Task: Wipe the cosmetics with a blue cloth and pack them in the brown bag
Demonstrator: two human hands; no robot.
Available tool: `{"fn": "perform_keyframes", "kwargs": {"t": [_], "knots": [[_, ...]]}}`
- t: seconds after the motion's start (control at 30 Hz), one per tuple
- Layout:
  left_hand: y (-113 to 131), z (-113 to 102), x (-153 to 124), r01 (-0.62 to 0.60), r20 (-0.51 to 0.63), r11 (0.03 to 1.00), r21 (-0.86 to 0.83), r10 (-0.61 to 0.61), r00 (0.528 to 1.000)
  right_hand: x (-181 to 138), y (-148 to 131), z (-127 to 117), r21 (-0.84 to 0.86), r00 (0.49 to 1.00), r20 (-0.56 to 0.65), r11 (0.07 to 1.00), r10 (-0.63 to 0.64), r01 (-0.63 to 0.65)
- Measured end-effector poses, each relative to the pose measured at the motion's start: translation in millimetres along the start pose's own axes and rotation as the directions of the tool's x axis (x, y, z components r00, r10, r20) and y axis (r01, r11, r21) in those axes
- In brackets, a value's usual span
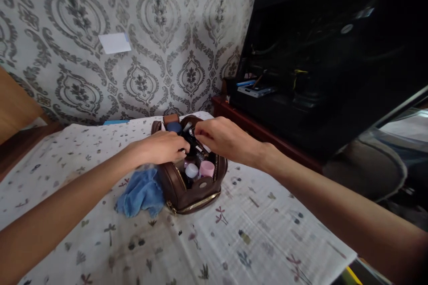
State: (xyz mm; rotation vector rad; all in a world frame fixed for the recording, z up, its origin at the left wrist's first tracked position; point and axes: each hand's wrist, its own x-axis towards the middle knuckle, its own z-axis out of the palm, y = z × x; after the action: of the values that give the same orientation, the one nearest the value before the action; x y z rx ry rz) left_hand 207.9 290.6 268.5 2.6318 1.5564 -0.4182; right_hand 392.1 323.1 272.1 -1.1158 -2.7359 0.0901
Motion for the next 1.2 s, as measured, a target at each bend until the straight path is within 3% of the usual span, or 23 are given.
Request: {"fn": "perform_keyframes", "kwargs": {"t": [0.3, 0.53, 0.7, 0.8, 0.9, 1.0, 1.03, 1.07, 1.13, 1.2], "knots": [[0.7, 0.1, 3.3, 0.028, -0.005, 1.0, 0.001, -0.028, 1.0, -56.6, -8.7, 15.2, 0.175, 0.993, 0.111, 0.984, -0.047, 0.027], [-1.8, 3.6, 5.4, -0.017, -0.052, 1.0, -0.021, 0.016, 0.999, -67.3, -4.3, 27.0, 0.222, 0.997, 0.037, 0.974, -0.062, 0.053], [-4.8, 7.4, 6.0, -0.088, -0.186, 0.99, -0.11, 0.067, 0.98, -71.6, -0.7, 29.2, 0.28, 0.998, -0.029, 0.958, -0.057, 0.063], [-3.1, 7.4, -6.2, -0.115, -0.359, 0.979, -0.167, 0.049, 0.932, -77.4, -1.1, 29.2, 0.341, 0.994, -0.095, 0.937, -0.05, 0.079], [-3.3, 13.0, -31.8, -0.1, -0.572, 0.955, -0.279, -0.082, 0.816, -86.3, -4.3, 31.8, 0.39, 0.979, -0.196, 0.912, -0.055, 0.13], [-13.6, 36.4, -61.3, -0.023, -0.687, 0.914, -0.405, -0.287, 0.668, -97.2, -11.2, 39.1, 0.438, 0.955, -0.288, 0.878, -0.067, 0.193], [-20.0, 49.4, -69.9, 0.019, -0.683, 0.897, -0.442, -0.35, 0.641, -100.7, -14.6, 42.7, 0.453, 0.948, -0.31, 0.865, -0.074, 0.215], [-27.6, 64.6, -77.2, 0.072, -0.654, 0.872, -0.484, -0.416, 0.632, -103.9, -18.8, 46.8, 0.468, 0.941, -0.325, 0.85, -0.09, 0.243], [-44.5, 99.5, -87.0, 0.199, -0.543, 0.827, -0.526, -0.506, 0.67, -108.5, -29.4, 56.2, 0.5, 0.928, -0.343, 0.808, -0.145, 0.311], [-59.8, 135.0, -89.8, 0.343, -0.429, 0.771, -0.537, -0.6, 0.676, -110.1, -43.1, 66.5, 0.535, 0.916, -0.337, 0.757, -0.215, 0.375]]}}
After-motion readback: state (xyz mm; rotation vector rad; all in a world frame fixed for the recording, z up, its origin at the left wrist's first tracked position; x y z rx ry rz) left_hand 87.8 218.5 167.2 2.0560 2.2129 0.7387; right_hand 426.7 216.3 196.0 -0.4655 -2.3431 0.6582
